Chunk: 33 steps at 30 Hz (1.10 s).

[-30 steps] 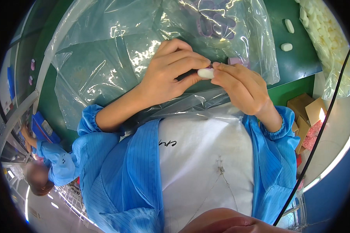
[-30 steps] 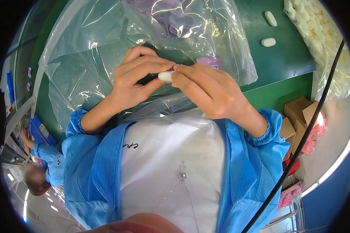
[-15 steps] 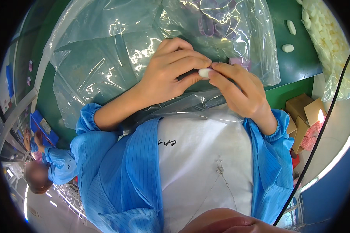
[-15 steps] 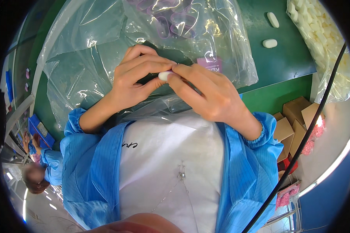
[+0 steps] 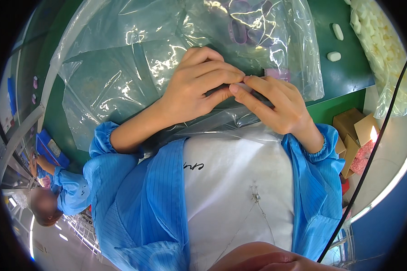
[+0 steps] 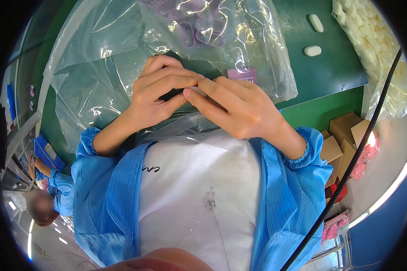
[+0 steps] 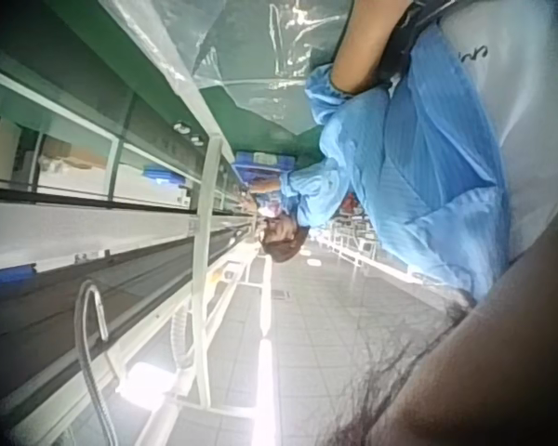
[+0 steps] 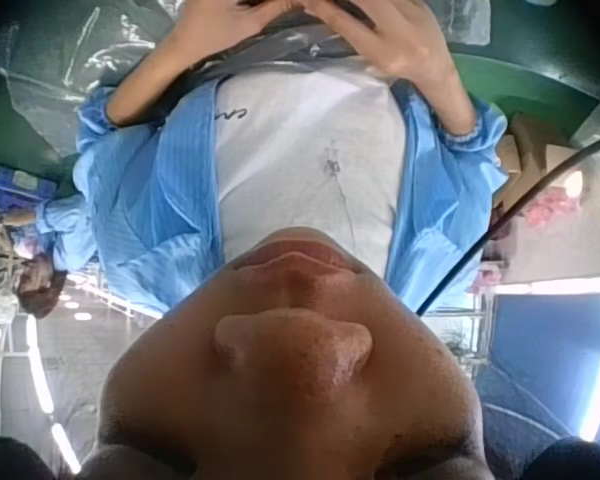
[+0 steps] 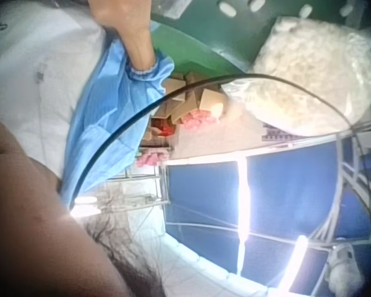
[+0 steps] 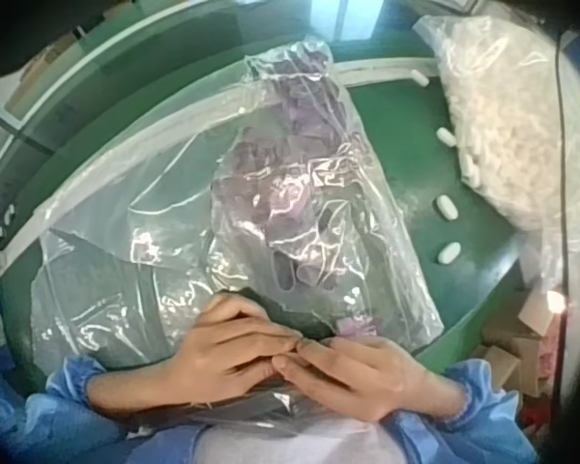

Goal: The person repeatedly picks up small white cylindrical objects and places them into purple rectangular boxes. The filled boxes are then dropped onto a clear plastic sheet on the green workbench. This repetitive assembly process continues throughout the clip.

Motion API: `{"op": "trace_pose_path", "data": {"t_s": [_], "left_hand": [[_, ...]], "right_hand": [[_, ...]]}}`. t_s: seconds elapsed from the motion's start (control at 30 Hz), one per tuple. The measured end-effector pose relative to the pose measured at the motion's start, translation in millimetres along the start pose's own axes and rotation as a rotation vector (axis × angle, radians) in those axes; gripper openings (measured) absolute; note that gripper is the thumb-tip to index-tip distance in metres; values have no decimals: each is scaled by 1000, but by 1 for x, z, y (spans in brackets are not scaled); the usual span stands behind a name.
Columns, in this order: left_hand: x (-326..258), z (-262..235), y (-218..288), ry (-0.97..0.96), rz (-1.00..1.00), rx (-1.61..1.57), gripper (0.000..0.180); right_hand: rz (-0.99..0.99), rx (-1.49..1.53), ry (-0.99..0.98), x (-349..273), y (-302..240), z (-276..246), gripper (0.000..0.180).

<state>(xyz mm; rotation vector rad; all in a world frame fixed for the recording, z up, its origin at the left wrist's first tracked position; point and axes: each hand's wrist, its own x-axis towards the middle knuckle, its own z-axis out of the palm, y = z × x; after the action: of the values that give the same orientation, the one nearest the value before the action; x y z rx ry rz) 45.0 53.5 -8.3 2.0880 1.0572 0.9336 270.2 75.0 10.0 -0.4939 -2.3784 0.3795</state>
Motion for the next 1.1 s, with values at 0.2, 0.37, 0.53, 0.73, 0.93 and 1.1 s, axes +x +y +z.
{"op": "trace_pose_path", "data": {"t_s": [0.2,0.37,0.53,0.73,0.93,1.1], "left_hand": [[2,0,2,-17,-6,-4,27],[4,-16,15,3,-27,-24,28],[9,-106,-25,672,-222,390,33],[-12,-296,-187,350,-476,474,40],[-40,-311,-222,366,-165,1458,36],[16,-93,-54,318,17,682,14]], "right_hand": [[0,-19,22,-8,-3,-2,32],[54,102,152,-1,-4,-19,32],[369,-410,231,-31,48,-85,30],[507,-308,-63,-83,99,-112,29],[570,-341,78,-65,76,-87,25],[582,-425,164,-70,72,-76,24]]}}
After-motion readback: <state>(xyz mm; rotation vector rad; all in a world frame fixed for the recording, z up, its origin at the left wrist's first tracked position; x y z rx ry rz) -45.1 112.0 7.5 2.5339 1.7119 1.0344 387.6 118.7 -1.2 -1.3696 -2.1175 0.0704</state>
